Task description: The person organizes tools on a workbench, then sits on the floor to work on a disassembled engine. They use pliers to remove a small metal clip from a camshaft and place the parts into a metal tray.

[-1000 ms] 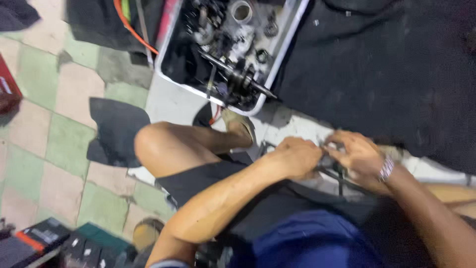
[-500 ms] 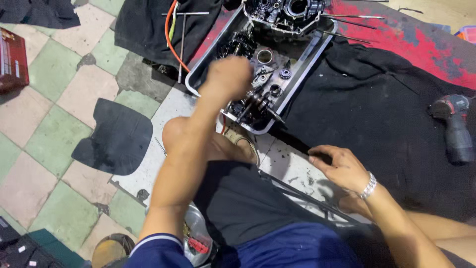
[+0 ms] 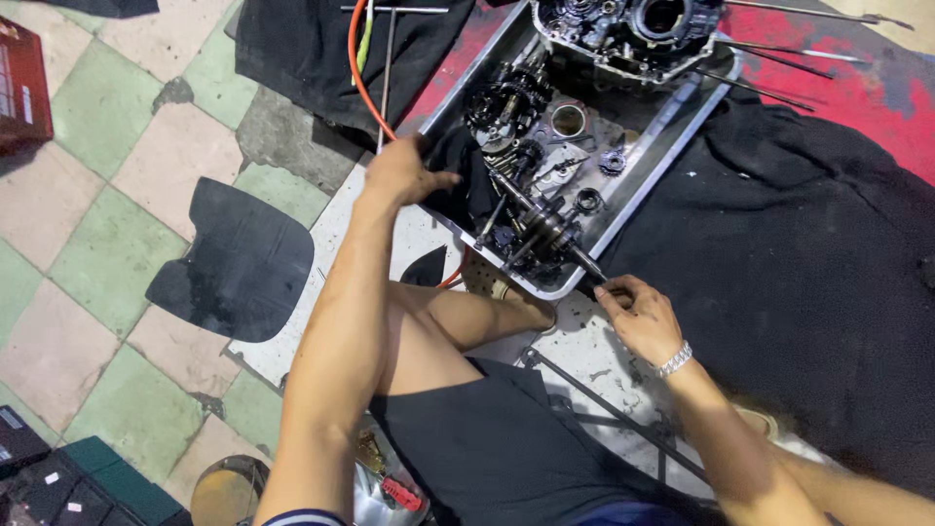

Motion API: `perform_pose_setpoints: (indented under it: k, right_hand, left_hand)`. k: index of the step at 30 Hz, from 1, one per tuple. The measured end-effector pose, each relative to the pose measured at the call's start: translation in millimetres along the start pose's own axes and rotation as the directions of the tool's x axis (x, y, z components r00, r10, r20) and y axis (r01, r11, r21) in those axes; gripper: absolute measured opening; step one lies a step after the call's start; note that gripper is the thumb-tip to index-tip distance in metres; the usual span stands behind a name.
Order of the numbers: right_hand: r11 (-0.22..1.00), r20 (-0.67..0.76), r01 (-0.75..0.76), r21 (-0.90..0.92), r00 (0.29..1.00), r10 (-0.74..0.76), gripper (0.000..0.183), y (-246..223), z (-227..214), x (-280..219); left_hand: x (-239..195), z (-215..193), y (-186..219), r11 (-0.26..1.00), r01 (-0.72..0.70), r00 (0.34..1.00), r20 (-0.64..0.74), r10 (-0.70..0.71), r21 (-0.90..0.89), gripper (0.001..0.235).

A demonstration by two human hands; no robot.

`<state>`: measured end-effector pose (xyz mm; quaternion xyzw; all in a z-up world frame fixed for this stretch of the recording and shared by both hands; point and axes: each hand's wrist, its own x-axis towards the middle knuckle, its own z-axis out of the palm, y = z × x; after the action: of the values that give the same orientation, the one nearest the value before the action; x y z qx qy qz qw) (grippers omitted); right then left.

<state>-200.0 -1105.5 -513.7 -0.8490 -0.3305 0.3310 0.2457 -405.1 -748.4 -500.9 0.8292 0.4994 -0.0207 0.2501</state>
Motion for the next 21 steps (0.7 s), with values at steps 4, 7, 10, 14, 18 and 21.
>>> perform_pose_setpoints:
  k: [4, 7, 10, 14, 18, 21]
  right_hand:
    - [0.998, -0.006, -0.064, -0.026, 0.998, 0.063, 0.041, 1, 7, 11]
    - [0.999, -0.013, -0.009, 0.036, 1.000, 0.010, 0.038, 10, 3, 9]
    - [0.993, -0.090, 0.046, 0.113, 0.995, -0.035, 0.037, 18, -10, 5]
    - [0.871, -0.128, 0.156, 0.466, 0.986, -0.108, 0.039, 13, -26, -2]
    - [0.462, -0.085, 0.195, 0.865, 0.965, -0.247, 0.046, 10, -42, -8]
    - [0.139, -0.109, 0.115, 0.984, 0.993, -0.051, 0.042, 50, -29, -5]
  left_hand:
    - [13, 34, -1, 0.991, -0.082, 0.996, 0.024, 0.080, 0.105, 0.070]
    - [17, 30, -7, 0.997, -0.046, 0.996, -0.076, 0.050, 0.059, 0.040]
    - [12, -1, 7, 0.986, -0.090, 0.950, -0.309, 0.042, -0.142, 0.032]
    - [-18, -17, 59, 0.805, -0.514, 0.762, -0.589, 0.270, -0.296, 0.038]
    - [-75, 31, 156, 0.646, -0.678, 0.735, -0.359, 0.576, -0.350, 0.050]
    - [-108, 61, 209, 0.395, -0.848, 0.420, 0.005, 0.907, -0.355, 0.059]
